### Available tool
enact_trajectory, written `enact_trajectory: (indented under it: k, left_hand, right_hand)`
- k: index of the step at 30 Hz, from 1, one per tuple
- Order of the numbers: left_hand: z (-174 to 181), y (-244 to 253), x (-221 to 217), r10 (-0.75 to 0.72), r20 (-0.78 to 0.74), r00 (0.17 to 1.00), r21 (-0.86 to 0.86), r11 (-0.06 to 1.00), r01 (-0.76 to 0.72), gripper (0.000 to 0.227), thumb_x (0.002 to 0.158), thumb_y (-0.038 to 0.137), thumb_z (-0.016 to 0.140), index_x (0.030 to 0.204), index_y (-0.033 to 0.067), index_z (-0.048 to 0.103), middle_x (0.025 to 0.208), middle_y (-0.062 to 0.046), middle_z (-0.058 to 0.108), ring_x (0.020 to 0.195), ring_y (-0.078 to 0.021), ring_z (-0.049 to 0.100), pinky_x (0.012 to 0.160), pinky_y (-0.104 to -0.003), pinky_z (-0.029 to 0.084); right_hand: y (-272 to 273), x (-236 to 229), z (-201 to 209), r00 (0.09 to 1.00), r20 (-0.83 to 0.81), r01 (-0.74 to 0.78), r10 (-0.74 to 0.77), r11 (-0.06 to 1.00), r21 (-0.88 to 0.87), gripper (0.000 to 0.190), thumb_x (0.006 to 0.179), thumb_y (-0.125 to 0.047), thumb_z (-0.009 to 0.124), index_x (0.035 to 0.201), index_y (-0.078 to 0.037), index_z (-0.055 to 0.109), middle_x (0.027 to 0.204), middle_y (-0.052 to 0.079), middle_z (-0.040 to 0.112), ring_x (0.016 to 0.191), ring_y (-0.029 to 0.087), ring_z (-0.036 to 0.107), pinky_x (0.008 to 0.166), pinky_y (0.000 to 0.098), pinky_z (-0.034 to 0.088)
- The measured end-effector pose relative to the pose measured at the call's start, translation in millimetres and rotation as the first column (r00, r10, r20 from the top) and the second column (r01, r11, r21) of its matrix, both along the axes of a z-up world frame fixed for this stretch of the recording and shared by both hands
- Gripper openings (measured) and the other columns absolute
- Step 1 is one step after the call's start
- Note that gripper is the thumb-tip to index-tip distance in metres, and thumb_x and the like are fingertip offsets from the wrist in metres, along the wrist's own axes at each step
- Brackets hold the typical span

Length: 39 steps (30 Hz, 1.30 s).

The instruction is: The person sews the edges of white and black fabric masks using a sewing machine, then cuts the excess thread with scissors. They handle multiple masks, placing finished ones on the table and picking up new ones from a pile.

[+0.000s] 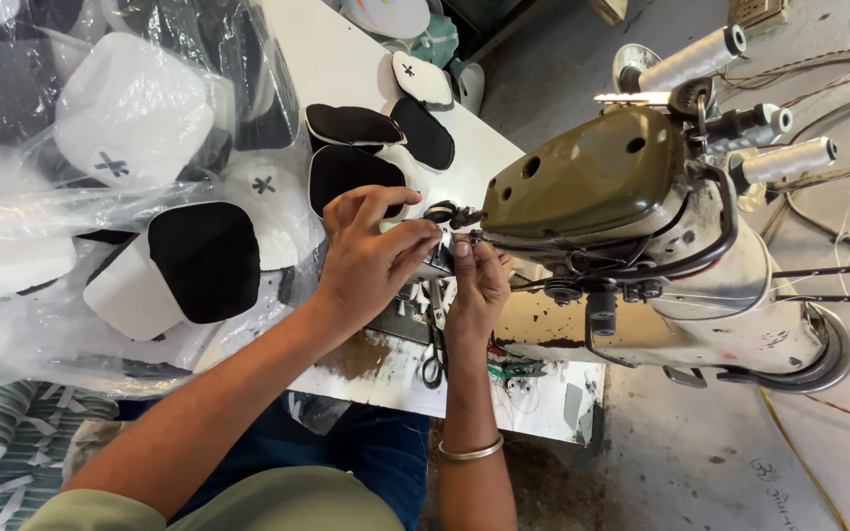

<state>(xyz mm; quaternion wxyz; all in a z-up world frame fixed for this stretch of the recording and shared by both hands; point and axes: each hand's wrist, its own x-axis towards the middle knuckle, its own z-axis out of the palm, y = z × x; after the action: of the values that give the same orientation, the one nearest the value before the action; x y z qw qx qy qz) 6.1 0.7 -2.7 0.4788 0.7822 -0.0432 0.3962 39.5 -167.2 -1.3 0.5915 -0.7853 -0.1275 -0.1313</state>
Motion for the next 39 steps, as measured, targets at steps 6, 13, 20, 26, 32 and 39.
enact_trajectory:
  k: [6,13,20,26,32,39]
  left_hand:
    - [0,1,0,-0.008,0.004,1.0,-0.001,1.0,0.008,0.011,0.093,0.025,0.08,0.102,0.0201,0.075,0.128,0.001,0.059,0.128,-0.0253,0.047,0.107,-0.045,0.029]
    - [2,2,-1,-0.016,0.003,1.0,-0.016,1.0,0.016,0.011,0.093,0.025,0.08,0.101,0.0204,0.075,0.128,0.003,0.06,0.127,-0.0242,0.048,0.105,-0.044,0.028]
    - [2,1,1,-0.013,0.026,1.0,0.005,1.0,0.013,0.011,0.093,0.025,0.08,0.101,0.0193,0.075,0.127,0.003,0.061,0.127,-0.0225,0.049,0.104,-0.043,0.029]
    - [4,4,2,-0.014,0.052,0.999,0.033,0.999,0.012,0.01,0.092,0.024,0.08,0.101,0.0191,0.077,0.124,0.001,0.061,0.126,-0.0229,0.049,0.103,-0.043,0.029]
    - [3,3,2,-0.029,0.046,0.999,0.008,1.0,0.029,0.011,0.092,0.024,0.08,0.101,0.0189,0.077,0.124,0.003,0.062,0.125,-0.0218,0.049,0.103,-0.042,0.029]
    - [10,6,4,-0.035,0.079,0.996,0.04,0.999,0.032,0.014,0.091,0.023,0.08,0.105,0.0202,0.078,0.125,0.002,0.061,0.125,-0.0212,0.049,0.102,-0.043,0.029]
  right_hand:
    - [-5,1,-6,1.0,0.003,-0.021,0.021,0.997,0.074,0.016,0.103,-0.017,0.069,0.101,-0.002,0.074,0.098,-0.005,0.055,0.099,0.009,0.043,0.091,0.0236,0.038]
    - [-6,1,-5,0.999,0.031,-0.016,0.017,0.999,-0.042,0.015,0.107,-0.014,0.067,0.101,-0.002,0.073,0.093,-0.002,0.059,0.098,0.011,0.041,0.098,0.0232,0.034]
    - [1,-2,5,0.999,0.052,0.004,-0.001,0.998,-0.056,0.013,0.101,-0.015,0.071,0.102,-0.003,0.075,0.093,-0.004,0.059,0.097,0.01,0.041,0.089,0.0236,0.038]
    - [-3,3,-7,0.997,-0.06,-0.042,0.055,0.981,0.189,0.015,0.103,-0.018,0.068,0.101,-0.004,0.073,0.096,-0.004,0.061,0.094,0.01,0.044,0.087,0.0208,0.038]
    - [-1,-1,1,1.0,0.029,-0.005,0.007,0.998,-0.056,0.016,0.105,-0.016,0.068,0.1,-0.002,0.074,0.094,-0.003,0.058,0.098,0.011,0.04,0.09,0.0245,0.037]
    - [-6,2,-4,0.997,0.074,-0.002,0.006,0.998,-0.057,0.014,0.1,-0.012,0.073,0.109,-0.002,0.078,0.095,-0.002,0.058,0.101,0.012,0.043,0.092,0.0256,0.039]
